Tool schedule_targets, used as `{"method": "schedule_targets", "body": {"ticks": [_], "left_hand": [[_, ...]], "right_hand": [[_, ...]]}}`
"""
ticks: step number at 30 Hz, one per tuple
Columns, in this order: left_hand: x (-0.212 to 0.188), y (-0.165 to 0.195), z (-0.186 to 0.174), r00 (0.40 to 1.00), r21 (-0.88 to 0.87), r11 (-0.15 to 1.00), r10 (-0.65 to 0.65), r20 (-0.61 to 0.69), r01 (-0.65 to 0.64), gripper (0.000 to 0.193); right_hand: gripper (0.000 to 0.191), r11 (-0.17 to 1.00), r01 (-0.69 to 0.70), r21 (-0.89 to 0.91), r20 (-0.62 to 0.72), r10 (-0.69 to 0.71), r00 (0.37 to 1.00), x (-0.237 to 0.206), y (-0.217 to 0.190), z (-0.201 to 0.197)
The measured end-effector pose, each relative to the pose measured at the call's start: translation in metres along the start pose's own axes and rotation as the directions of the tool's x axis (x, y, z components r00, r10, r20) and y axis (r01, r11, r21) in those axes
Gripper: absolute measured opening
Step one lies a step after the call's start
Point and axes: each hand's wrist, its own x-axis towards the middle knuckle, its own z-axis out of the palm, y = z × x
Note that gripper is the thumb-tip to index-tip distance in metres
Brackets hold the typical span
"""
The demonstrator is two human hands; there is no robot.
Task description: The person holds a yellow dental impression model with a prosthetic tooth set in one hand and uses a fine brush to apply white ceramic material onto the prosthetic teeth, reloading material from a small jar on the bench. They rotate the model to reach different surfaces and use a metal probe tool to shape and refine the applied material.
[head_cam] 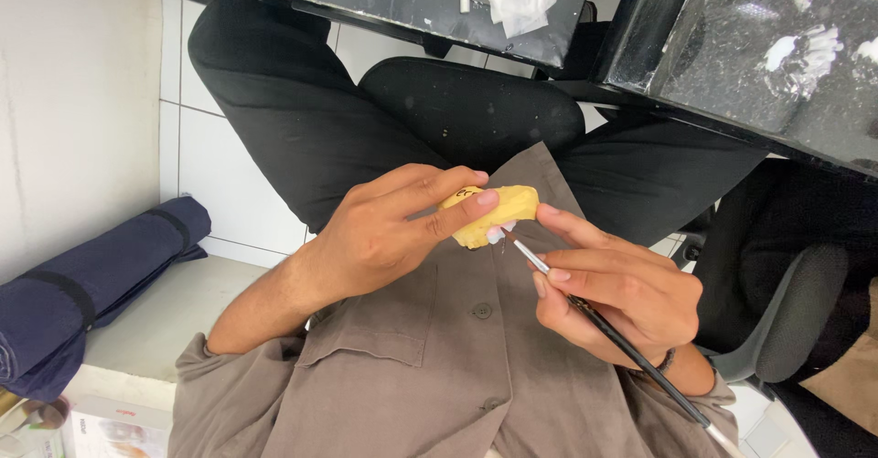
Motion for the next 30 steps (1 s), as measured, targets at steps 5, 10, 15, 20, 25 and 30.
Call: {"method": "schedule_targets", "body": {"ticks": [5, 10, 15, 20, 25, 30], "left_hand": [[-0.0001, 0.0, -0.0002, 1.0, 0.01, 1.0, 0.0, -0.006, 0.0, 0.07], [0.0004, 0.0, -0.0001, 1.0, 0.009, 1.0, -0.001, -0.001, 0.001, 0.069], [0.0005, -0.0002, -0.0012, 1.0, 0.01, 1.0, -0.002, -0.007, 0.003, 0.069], [0.0011, 0.0002, -0.0017, 1.0, 0.006, 1.0, -0.006, -0.004, 0.006, 0.069], [0.0008, 0.0002, -0.0027, 1.0, 0.007, 1.0, -0.006, 0.003, 0.006, 0.07], [0.0005, 0.0013, -0.0023, 1.0, 0.011, 1.0, -0.01, 0.002, 0.01, 0.069]], "right_hand": [[0.026, 1.0, -0.003, 0.004, -0.003, 0.003, 1.0, 0.0001, -0.0005, 0.0007], [0.025, 1.0, -0.004, -0.011, 0.005, 0.004, 1.0, 0.0005, -0.0011, 0.0003], [0.025, 0.999, -0.029, -0.021, 0.021, 0.03, 0.999, 0.0011, -0.0029, -0.0011], [0.024, 0.999, -0.034, -0.015, 0.027, 0.035, 0.999, 0.0022, -0.0041, -0.0021], [0.023, 0.999, -0.028, -0.019, 0.029, 0.028, 0.999, 0.0028, -0.0047, -0.0017], [0.024, 0.998, -0.044, -0.037, 0.032, 0.045, 0.998, 0.0017, -0.0062, -0.0021]]}}
